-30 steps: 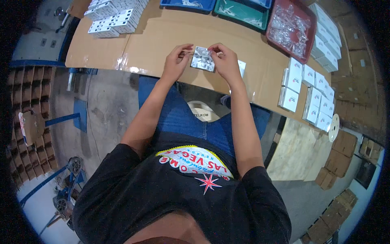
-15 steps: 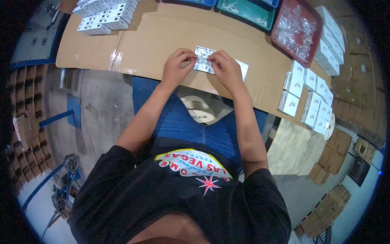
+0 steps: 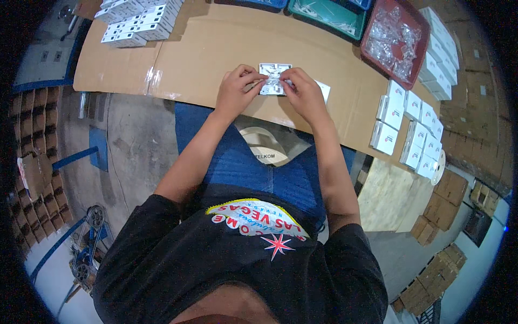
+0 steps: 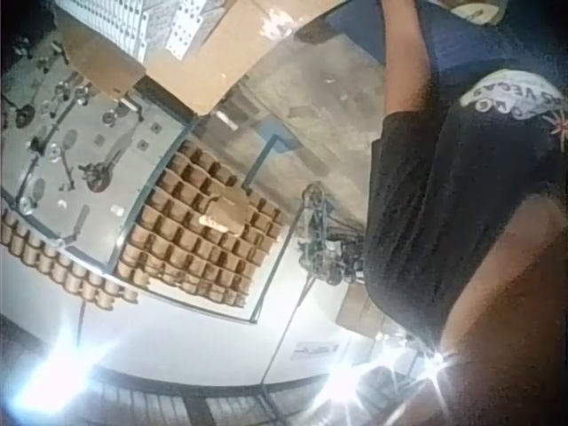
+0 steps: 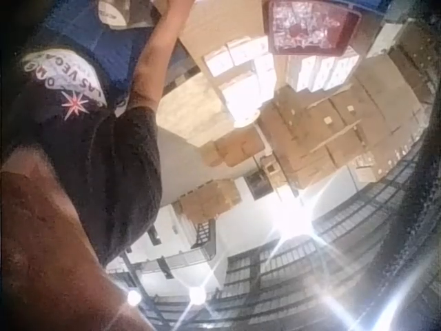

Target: The person is assembling and packaging small electronic components into white boxes.

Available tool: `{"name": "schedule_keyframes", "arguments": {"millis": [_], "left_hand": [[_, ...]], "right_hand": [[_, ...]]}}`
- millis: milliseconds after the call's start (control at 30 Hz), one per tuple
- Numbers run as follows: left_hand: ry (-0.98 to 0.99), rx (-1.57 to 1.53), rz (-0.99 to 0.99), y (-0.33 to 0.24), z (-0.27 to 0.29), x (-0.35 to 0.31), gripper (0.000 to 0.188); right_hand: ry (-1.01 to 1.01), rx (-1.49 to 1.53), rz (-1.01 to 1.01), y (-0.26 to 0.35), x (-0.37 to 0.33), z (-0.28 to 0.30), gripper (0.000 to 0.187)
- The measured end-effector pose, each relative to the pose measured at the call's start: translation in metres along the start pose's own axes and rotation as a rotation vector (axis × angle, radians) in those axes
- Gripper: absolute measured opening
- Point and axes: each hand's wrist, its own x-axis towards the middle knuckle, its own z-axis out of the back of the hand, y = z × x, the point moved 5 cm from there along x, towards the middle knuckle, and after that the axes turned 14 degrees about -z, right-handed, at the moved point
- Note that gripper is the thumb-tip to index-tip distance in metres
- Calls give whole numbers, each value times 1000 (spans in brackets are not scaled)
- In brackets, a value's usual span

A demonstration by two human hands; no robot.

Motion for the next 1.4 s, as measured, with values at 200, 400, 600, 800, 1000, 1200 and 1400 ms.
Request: {"name": "schedule_keyframes", "arguments": {"millis": [200,400,600,800,1000,1200,1400], "left_hand": [[-11,47,35,1,-1,-1,12],[-5,25,61,3,-4,-1,13],[-49,28,95,5,-10,2,15],[3,69,86,8,-13,14,14],[14,27,56,5,-13,21,22],[54,-4,117,9,-16,23,26],[65,4,67,5,-16,22,38]], "right_hand": [[-78,-107,37,7,1,0,15],[-203,-169,254,8,4,-4,13],[-141,-25,113,2,7,-5,11],[-147,-27,75,-5,8,-1,12],[-213,-141,177,0,7,7,11],[-160,-257,147,-2,10,9,12],[-169,-262,133,-12,12,13,13]]}}
